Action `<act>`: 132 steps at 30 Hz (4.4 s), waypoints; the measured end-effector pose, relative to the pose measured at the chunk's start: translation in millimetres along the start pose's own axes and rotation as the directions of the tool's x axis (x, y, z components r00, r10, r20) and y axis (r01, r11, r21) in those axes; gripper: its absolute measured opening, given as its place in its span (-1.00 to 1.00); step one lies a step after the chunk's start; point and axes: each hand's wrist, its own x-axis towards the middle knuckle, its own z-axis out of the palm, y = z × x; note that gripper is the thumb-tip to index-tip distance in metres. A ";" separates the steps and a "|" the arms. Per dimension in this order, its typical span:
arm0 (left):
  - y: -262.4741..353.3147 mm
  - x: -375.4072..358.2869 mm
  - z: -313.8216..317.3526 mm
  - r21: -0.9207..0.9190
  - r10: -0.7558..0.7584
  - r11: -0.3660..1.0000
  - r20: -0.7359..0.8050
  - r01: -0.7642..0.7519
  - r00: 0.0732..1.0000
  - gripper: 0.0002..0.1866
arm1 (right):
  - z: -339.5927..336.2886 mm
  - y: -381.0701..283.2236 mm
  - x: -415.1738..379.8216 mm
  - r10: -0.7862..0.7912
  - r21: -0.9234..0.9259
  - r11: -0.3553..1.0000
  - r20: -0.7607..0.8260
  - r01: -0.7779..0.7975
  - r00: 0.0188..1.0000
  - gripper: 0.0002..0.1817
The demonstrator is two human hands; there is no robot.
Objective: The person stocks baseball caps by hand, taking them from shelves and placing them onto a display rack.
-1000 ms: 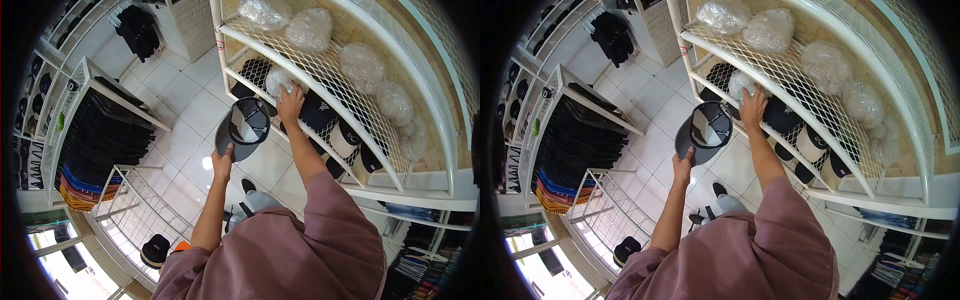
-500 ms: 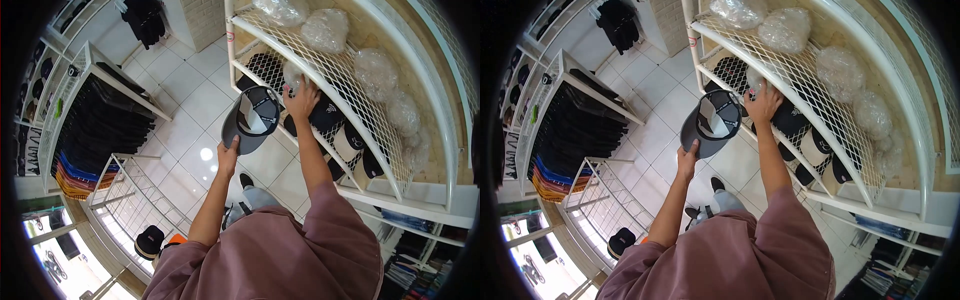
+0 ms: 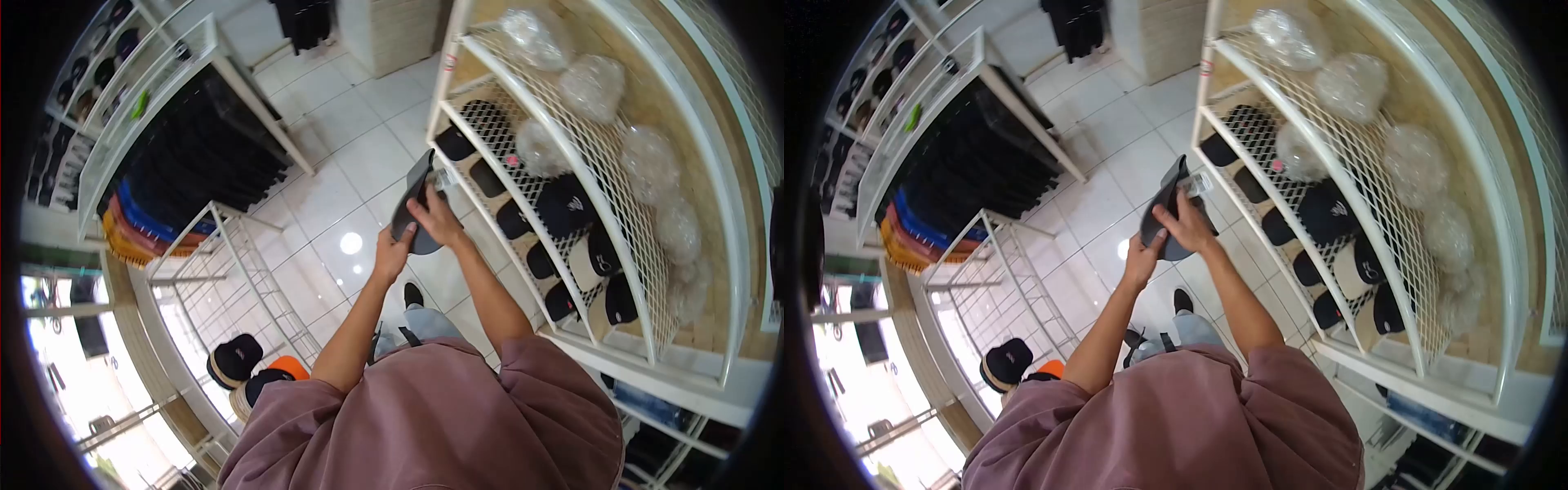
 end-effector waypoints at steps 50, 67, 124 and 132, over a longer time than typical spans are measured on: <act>-241.0 -311.2 -593.1 0.206 0.096 0.842 -0.967 0.498 0.237 -0.51 | 720.7 101.4 -211.1 0.440 -0.265 0.881 0.762 -0.392 0.475 -0.35; -253.0 -325.8 -596.1 -0.044 -0.027 0.829 -0.999 0.558 -0.039 -0.31 | 741.4 73.5 -217.2 0.420 -0.214 0.848 0.829 -0.484 0.369 -0.27; -54.4 -131.2 -203.5 0.628 0.376 0.775 -0.366 -0.072 0.851 -0.37 | 202.9 -15.4 -91.3 0.515 0.139 0.819 0.247 -0.556 0.821 -0.56; -25.1 -34.5 10.9 0.619 0.343 0.623 0.335 -0.479 0.878 -0.39 | -21.9 38.4 -108.0 0.515 0.489 0.810 -0.331 -0.323 0.790 -0.66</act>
